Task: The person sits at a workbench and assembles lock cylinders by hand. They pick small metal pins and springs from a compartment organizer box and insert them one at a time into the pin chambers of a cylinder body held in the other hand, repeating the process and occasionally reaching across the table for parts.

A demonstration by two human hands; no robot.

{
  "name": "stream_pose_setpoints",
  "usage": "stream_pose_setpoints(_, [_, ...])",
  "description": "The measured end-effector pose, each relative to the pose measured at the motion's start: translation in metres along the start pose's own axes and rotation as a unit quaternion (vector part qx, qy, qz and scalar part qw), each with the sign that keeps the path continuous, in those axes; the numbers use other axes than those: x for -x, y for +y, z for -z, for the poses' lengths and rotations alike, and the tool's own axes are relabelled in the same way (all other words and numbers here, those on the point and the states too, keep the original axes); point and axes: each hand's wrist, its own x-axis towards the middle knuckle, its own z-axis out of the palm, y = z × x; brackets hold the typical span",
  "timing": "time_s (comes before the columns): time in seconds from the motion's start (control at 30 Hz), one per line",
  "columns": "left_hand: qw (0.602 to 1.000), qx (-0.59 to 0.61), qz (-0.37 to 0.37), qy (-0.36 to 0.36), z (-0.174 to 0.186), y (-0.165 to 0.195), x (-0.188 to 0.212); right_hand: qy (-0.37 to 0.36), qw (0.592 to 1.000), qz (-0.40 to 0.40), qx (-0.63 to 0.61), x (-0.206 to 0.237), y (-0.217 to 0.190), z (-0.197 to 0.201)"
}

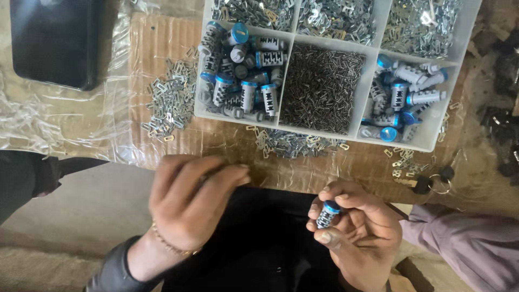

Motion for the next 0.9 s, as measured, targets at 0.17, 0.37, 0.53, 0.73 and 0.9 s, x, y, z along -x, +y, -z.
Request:
stream_pose_setpoints(0.17, [0.96,0.263,0.096,-0.011,-0.017,0.033,0.0,-0.007,1.0,-0.015,-0.001,-0.002,0.005,-0.001])
stream_pose_setpoints(0.37, [0.998,0.056,0.036,0.0,-0.026,0.048,-0.027,0.018,1.0,-0.018,-0.014,0.008,-0.008,0.018])
stream_pose_setpoints(0.53, [0.944,0.32,0.061,-0.046,-0.032,0.06,-0.031,0.011,0.999,0.015,0.028,0.011,-0.01,0.029])
stream_pose_setpoints(0.73, [0.965,0.243,-0.069,-0.064,-0.017,0.034,-0.019,0.028,0.988,0.034,0.147,0.009,-0.003,0.005])
stream_pose_setpoints(0.9, [0.89,0.4,0.104,-0.192,0.022,-0.002,-0.001,-0.088,0.992,-0.008,0.09,-0.005,0.02,-0.028])
